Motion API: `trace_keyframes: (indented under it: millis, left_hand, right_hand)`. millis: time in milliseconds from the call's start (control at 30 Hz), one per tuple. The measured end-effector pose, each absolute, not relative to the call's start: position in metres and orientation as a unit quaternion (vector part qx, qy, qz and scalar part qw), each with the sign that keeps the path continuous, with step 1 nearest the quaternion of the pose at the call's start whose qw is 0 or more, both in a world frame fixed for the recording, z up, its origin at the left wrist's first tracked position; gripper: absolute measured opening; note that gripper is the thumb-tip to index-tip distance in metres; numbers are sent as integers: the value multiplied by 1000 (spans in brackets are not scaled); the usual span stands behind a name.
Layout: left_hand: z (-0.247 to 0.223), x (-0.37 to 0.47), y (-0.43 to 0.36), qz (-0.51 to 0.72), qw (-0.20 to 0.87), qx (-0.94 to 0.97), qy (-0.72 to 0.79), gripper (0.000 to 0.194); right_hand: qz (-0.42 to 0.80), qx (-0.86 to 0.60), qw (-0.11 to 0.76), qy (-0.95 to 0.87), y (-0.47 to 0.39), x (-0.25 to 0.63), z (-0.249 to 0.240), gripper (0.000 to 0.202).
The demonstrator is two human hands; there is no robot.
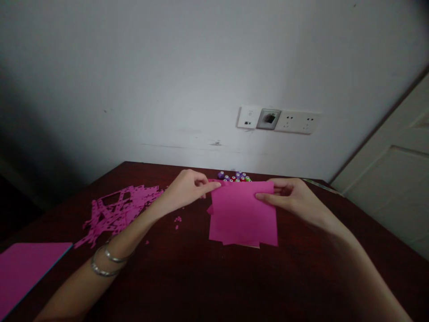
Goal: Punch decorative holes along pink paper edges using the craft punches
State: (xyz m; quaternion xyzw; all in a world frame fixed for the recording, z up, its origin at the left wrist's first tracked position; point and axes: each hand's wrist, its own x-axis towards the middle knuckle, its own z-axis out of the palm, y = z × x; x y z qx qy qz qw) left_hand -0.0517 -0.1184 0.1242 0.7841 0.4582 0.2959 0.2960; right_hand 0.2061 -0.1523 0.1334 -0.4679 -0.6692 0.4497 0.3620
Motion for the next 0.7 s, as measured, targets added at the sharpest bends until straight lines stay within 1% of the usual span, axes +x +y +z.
trace_keyframes:
  millis: [67, 133, 200, 367, 500, 700]
  left_hand:
    - [129, -55, -121, 331, 226, 780, 479, 38]
    - [132, -53, -125, 350, 218, 788, 458, 34]
    - [130, -47, -131, 334, 257, 813, 403, 30]
    - [121, -31, -142, 228, 401, 846, 265, 27]
    - [118, -29, -145, 208, 462, 823, 257, 28]
    - [116, -31, -143, 191, 544, 778, 248, 28]
  right_hand:
    - [472, -457, 324, -681, -155, 204, 133, 27]
    - [482, -444, 276, -703, -159, 199, 132, 27]
    - [475, -434, 237, -728, -163, 193, 130, 26]
    - [452, -378, 180, -788, -167, 178, 123, 28]
    - [455, -350, 162, -803, -168, 175, 125, 26]
    - [465, -328, 162, -806, -169, 177, 128, 27]
